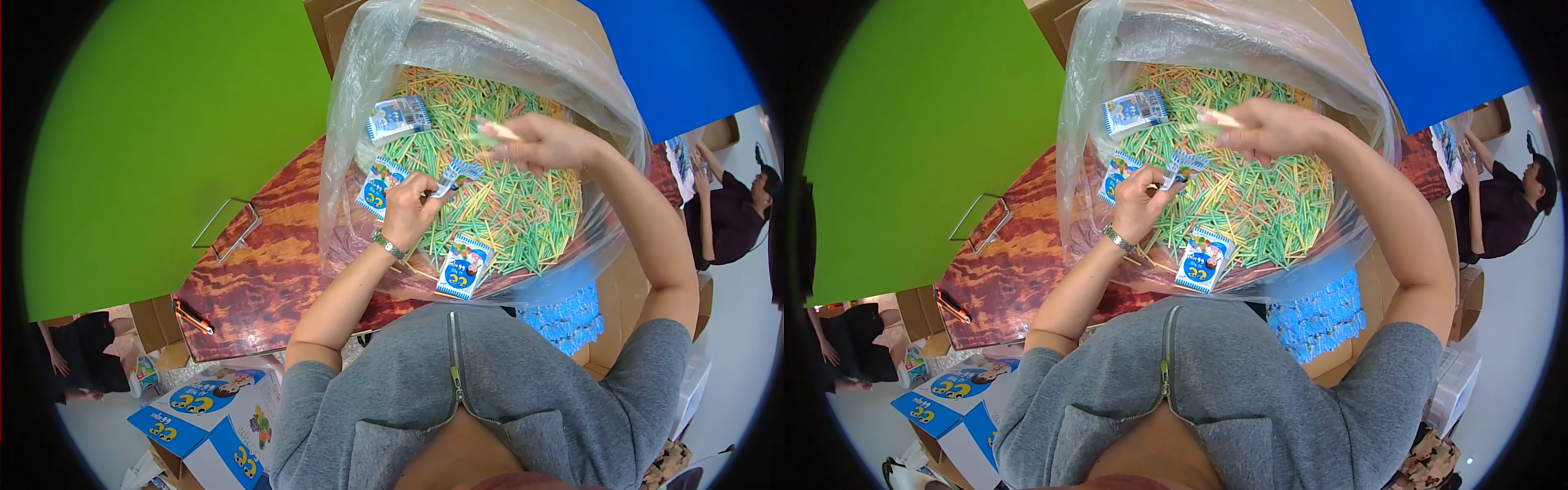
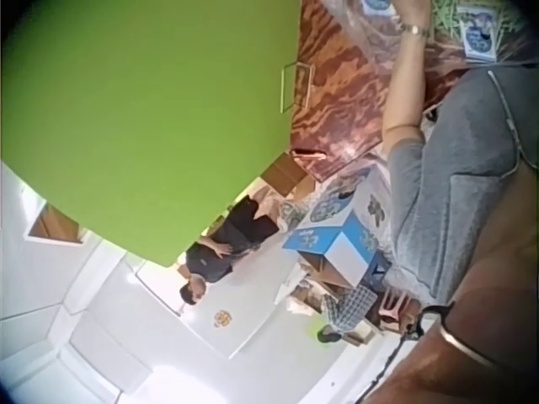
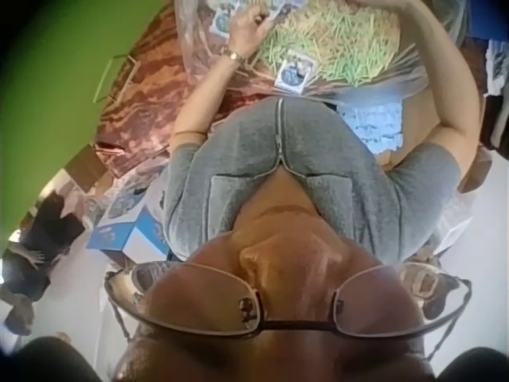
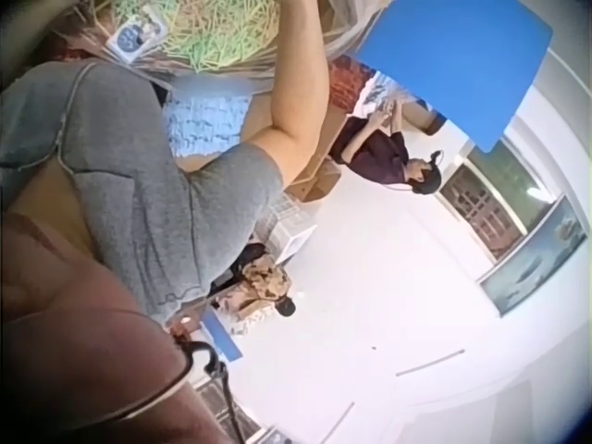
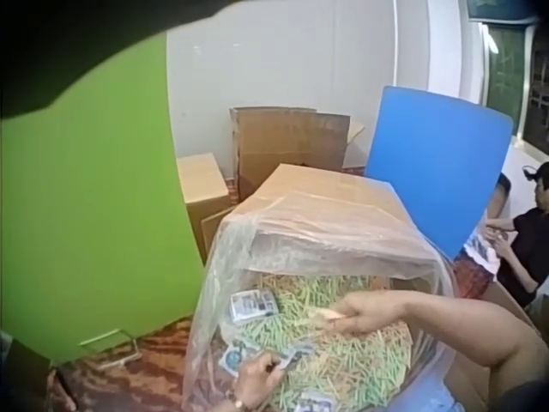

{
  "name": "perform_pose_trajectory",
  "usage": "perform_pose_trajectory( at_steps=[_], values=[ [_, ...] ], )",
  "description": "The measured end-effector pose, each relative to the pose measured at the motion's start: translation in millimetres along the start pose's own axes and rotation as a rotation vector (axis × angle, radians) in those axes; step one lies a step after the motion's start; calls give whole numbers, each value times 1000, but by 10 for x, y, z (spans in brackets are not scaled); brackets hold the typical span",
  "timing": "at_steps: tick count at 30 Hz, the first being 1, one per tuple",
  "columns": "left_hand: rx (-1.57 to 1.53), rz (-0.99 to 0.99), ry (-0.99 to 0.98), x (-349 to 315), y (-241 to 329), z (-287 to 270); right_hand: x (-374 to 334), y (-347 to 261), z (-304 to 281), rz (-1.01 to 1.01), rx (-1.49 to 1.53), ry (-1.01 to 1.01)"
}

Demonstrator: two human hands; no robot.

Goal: Sorting small blue packets from a bag of shredded filler and placing them into a cardboard box.

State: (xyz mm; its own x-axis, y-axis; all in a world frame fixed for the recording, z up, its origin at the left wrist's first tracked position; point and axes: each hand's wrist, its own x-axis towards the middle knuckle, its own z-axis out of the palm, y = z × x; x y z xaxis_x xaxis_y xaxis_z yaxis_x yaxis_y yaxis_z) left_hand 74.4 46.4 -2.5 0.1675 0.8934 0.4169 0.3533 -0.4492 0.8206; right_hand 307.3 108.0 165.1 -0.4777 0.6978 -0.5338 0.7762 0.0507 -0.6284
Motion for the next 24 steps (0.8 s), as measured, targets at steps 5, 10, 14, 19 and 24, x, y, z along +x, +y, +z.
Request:
perform_pose_trajectory(
  at_steps=[5, 10, 14, 19, 24],
  values=[
    [-22, 2, 13, -7, -28, 18, 10, 264, 33, 162, -111, 50],
    [-15, -27, -3, -10, -19, 48, -69, 290, -2, -13, 184, 3],
    [-37, -11, 9, -8, 10, 44, -111, 202, 80, -43, 250, 46],
    [-40, -7, -4, -32, -45, 56, -134, 174, 69, -8, 213, 78],
    [-21, 32, 19, -10, -41, 70, -140, 160, 127, -68, 127, -21]
  ],
)
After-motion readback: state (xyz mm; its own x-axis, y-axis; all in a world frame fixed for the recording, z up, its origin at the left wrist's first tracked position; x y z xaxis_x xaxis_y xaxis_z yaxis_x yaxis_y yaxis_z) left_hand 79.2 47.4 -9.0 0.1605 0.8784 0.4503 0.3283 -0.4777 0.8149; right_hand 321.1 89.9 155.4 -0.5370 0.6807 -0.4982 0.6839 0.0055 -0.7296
